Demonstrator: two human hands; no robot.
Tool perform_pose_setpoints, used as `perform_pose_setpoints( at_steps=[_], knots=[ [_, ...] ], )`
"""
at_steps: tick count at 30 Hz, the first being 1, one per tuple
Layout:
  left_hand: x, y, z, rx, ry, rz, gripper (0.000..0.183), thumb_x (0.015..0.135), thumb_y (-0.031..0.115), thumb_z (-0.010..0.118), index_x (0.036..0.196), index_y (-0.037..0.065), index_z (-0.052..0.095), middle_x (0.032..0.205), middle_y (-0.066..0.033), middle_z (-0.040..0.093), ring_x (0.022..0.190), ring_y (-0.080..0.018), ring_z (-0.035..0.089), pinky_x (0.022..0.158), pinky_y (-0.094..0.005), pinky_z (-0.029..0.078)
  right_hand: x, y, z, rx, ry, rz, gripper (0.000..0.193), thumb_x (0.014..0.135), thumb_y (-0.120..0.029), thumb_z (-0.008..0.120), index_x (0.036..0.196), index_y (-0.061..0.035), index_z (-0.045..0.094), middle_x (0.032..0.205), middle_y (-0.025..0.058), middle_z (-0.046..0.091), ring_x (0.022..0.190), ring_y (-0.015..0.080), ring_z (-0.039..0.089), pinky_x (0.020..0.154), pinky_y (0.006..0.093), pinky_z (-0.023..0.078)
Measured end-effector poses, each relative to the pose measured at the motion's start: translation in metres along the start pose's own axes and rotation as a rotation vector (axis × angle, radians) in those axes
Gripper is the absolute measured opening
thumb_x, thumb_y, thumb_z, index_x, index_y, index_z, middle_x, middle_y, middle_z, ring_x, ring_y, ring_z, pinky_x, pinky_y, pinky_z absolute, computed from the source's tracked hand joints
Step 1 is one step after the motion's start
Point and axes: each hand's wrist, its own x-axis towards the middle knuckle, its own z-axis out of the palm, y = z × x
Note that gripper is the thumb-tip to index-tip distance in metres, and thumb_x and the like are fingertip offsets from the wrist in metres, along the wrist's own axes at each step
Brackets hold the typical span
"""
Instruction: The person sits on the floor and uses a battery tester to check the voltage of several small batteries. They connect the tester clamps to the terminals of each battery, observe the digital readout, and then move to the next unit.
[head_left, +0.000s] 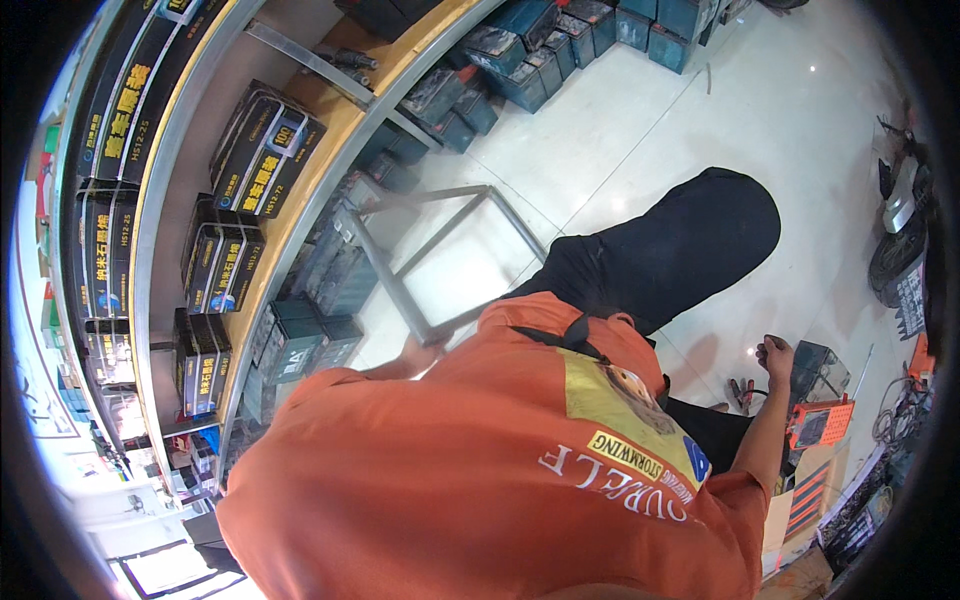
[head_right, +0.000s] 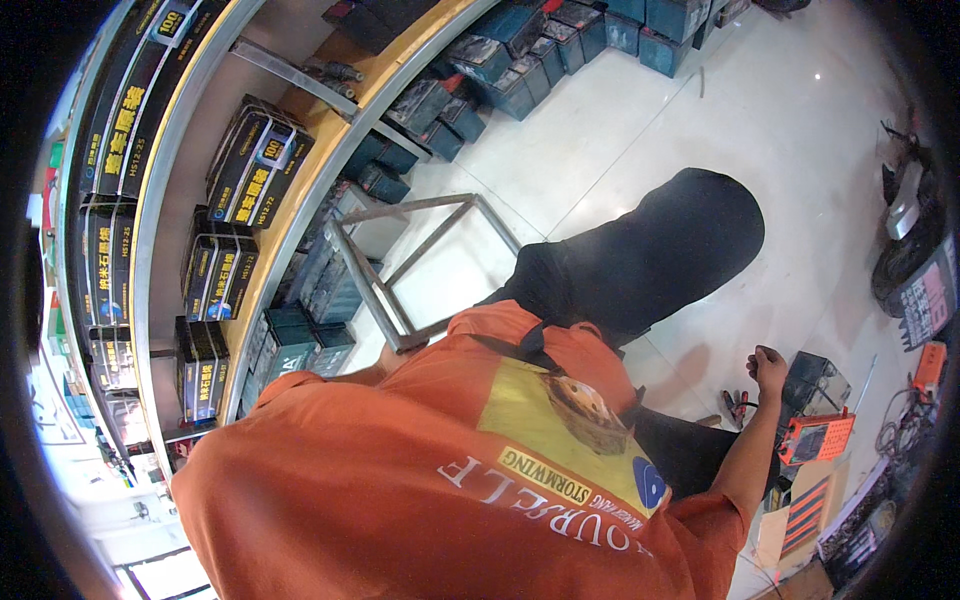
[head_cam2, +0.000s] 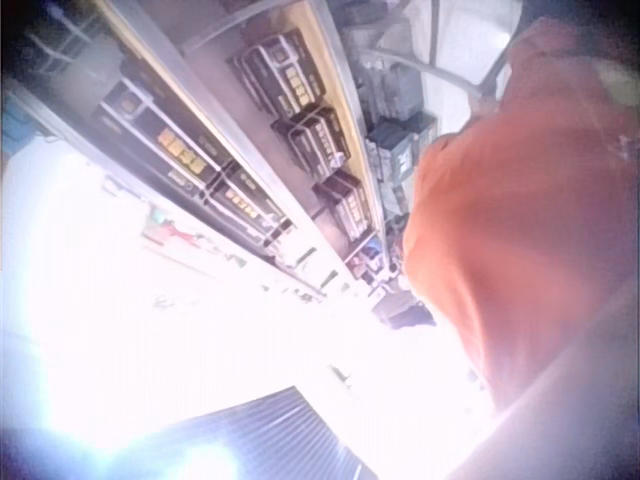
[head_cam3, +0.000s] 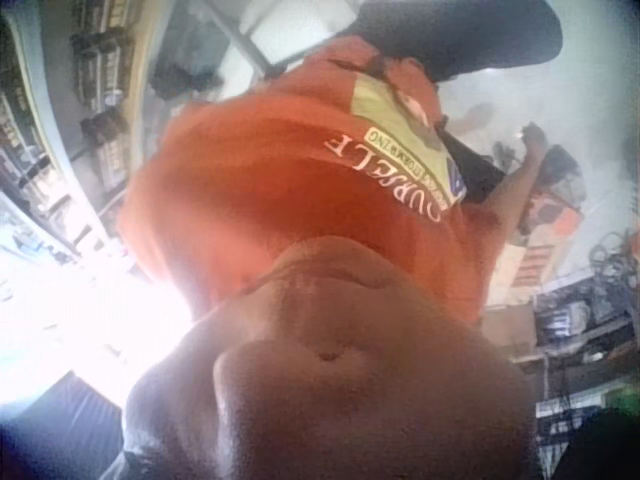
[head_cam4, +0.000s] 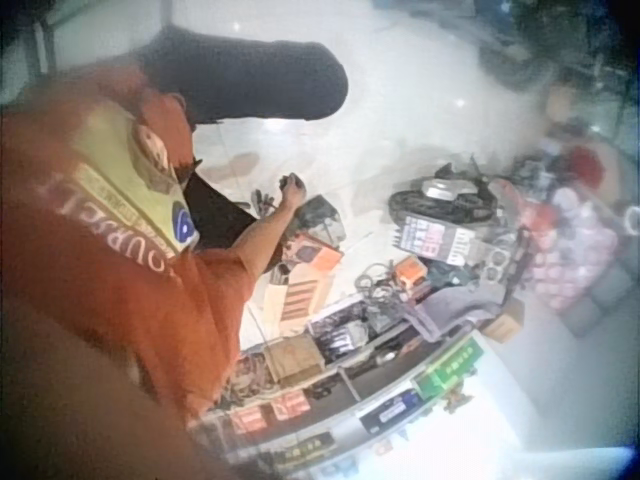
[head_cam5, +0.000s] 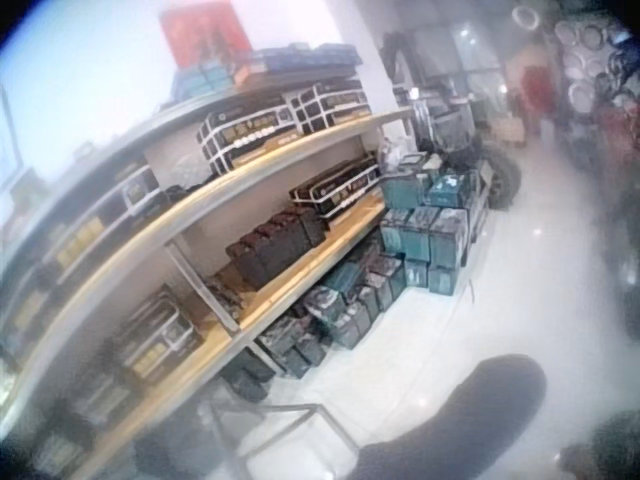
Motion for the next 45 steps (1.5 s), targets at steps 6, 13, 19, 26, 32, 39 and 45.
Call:
perform_pose_setpoints(
  at_steps=[6,13,19,26,32,39,45],
  knots=[
    [-0.014,-0.016,-0.015,0.057,-0.114,-0.16,0.025,0.088,0.021,0.072,0.106,0.004,0.069,0.092,-0.0055,0.068,0.081,-0.0158,0.062,0.07,-0.0328,0.05,0.002,-0.005,0.012,-0.021,-0.058,0.049,0.021,0.094,-0.02,0.064,0.107,-0.0036,0.067,0.079,0.0068,0.069,0.061,0.0137,0.065,0.05,0.0265,0.049],
    [-0.012,-0.062,-0.09,0.523,-0.112,0.165,0.015,0.088,0.015,0.058,0.093,0.003,0.065,0.091,-0.0137,0.068,0.087,-0.0321,0.066,0.074,-0.0435,0.051,0.001,-0.014,0.026,-0.055,-0.098,0.017,0.022,0.095,-0.019,0.063,0.108,-0.003,0.066,0.079,0.0068,0.069,0.061,0.014,0.064,0.05,0.027,0.048],
    [0.094,0.113,-0.143,0.912,0.647,0.16,0.024,0.092,0.02,0.052,0.107,0.003,0.06,0.111,-0.0208,0.063,0.108,-0.0382,0.058,0.091,-0.048,0.046,-0.002,-0.004,0.017,-0.031,-0.062,-0.003,0.021,0.095,-0.019,0.062,0.108,-0.002,0.067,0.079,0.0071,0.069,0.061,0.0139,0.064,0.051,0.0261,0.049],
    [0.138,0.158,-0.079,1.446,0.174,0.333,0.048,0.08,0.015,0.061,0.127,0.007,0.056,0.13,-0.0156,0.056,0.126,-0.0323,0.048,0.11,-0.044,0.034,-0.005,-0.003,0.022,-0.025,-0.068,-0.044,0.023,0.094,-0.019,0.062,0.108,-0.0012,0.067,0.078,0.0071,0.068,0.06,0.0123,0.062,0.05,0.0255,0.047],
    [0.175,0.097,-0.107,1.663,0.256,-0.013,0.084,0.078,0.03,0.069,0.148,0.003,0.032,0.157,-0.015,0.031,0.145,-0.0299,0.029,0.118,-0.0462,0.022,-0.009,-0.002,0.024,-0.043,-0.106,-0.037,0.022,0.095,-0.019,0.062,0.108,-0.0017,0.065,0.079,0.0069,0.068,0.06,0.0125,0.062,0.05,0.0257,0.047],
    [0.173,0.092,-0.11,1.738,0.234,-0.018,0.084,0.079,0.028,0.067,0.149,0.002,0.029,0.159,-0.0133,0.028,0.143,-0.0282,0.032,0.116,-0.0504,0.024,-0.005,0.001,0.017,0.045,-0.088,-0.019,0.022,0.095,-0.019,0.063,0.107,-0.0011,0.065,0.08,0.0072,0.068,0.061,0.0126,0.063,0.051,0.0258,0.047],
    [0.152,0.078,-0.122,1.673,0.241,-0.006,0.078,0.079,0.026,0.065,0.147,0.002,0.034,0.153,-0.0124,0.036,0.141,-0.0273,0.035,0.117,-0.0484,0.024,-0.007,-0.002,0.015,0.029,-0.099,0.011,0.022,0.094,-0.018,0.062,0.108,-0.0002,0.065,0.08,0.0076,0.067,0.062,0.0129,0.063,0.051,0.0261,0.048]
  ],
)
